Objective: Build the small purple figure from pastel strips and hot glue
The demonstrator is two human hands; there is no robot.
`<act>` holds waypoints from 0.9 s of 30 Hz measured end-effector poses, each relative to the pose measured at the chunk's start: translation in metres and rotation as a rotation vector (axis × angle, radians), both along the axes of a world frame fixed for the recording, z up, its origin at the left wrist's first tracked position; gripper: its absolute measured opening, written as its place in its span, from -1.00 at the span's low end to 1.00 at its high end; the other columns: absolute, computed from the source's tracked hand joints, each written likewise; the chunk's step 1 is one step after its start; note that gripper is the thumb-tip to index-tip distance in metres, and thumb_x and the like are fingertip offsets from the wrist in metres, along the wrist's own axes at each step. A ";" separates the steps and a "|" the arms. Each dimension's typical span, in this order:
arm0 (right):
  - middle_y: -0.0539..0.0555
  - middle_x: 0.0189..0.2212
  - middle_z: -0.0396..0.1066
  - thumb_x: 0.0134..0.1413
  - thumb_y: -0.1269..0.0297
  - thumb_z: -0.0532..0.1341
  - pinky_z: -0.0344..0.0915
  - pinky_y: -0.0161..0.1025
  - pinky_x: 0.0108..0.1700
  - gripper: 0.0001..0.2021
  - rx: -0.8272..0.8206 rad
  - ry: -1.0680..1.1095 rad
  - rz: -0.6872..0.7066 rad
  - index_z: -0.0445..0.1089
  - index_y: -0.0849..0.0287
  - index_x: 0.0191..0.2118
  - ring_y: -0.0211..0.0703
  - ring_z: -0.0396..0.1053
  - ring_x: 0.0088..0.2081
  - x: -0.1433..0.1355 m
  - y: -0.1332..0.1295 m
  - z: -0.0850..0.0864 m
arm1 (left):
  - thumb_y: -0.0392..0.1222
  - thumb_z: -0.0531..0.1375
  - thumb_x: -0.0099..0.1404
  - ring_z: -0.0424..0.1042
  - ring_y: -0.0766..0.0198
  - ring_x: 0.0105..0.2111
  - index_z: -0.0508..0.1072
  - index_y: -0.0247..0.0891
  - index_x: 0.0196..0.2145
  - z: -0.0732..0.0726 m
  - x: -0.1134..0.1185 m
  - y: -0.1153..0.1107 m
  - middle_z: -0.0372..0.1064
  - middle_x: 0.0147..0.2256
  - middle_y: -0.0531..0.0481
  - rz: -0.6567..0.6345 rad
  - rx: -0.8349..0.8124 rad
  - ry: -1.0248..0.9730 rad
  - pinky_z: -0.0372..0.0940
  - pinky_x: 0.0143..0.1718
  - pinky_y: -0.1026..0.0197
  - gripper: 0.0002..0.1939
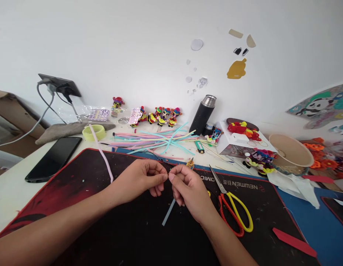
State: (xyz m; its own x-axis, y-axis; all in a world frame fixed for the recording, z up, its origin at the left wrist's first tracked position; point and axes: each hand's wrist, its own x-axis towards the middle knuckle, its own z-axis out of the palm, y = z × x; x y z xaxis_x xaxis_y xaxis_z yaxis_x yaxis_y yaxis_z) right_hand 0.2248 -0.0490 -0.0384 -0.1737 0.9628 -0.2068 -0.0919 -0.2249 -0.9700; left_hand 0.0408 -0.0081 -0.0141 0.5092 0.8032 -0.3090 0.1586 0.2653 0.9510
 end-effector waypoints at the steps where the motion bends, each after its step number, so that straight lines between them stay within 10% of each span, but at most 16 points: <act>1: -0.20 -0.71 0.25 0.21 -0.01 0.32 -0.02 -0.45 -0.69 -0.69 -0.005 -0.006 0.001 0.35 0.14 -0.27 -0.40 0.07 -0.74 0.000 0.000 0.000 | 0.08 0.44 0.19 0.49 0.30 -0.57 0.53 -0.29 -0.36 0.000 0.000 0.000 0.52 -0.55 0.05 -0.001 -0.005 -0.007 0.43 -0.49 0.30 -0.64; 27: -0.21 -0.70 0.26 0.22 0.01 0.30 -0.01 -0.44 -0.68 -0.72 0.008 -0.003 -0.005 0.33 0.12 -0.23 -0.39 0.08 -0.74 -0.002 -0.001 0.000 | 0.18 0.50 0.09 0.50 0.36 -0.58 0.57 -0.32 -0.38 0.001 0.002 0.003 0.56 -0.52 0.00 0.046 -0.149 -0.169 0.39 -0.53 0.37 -0.53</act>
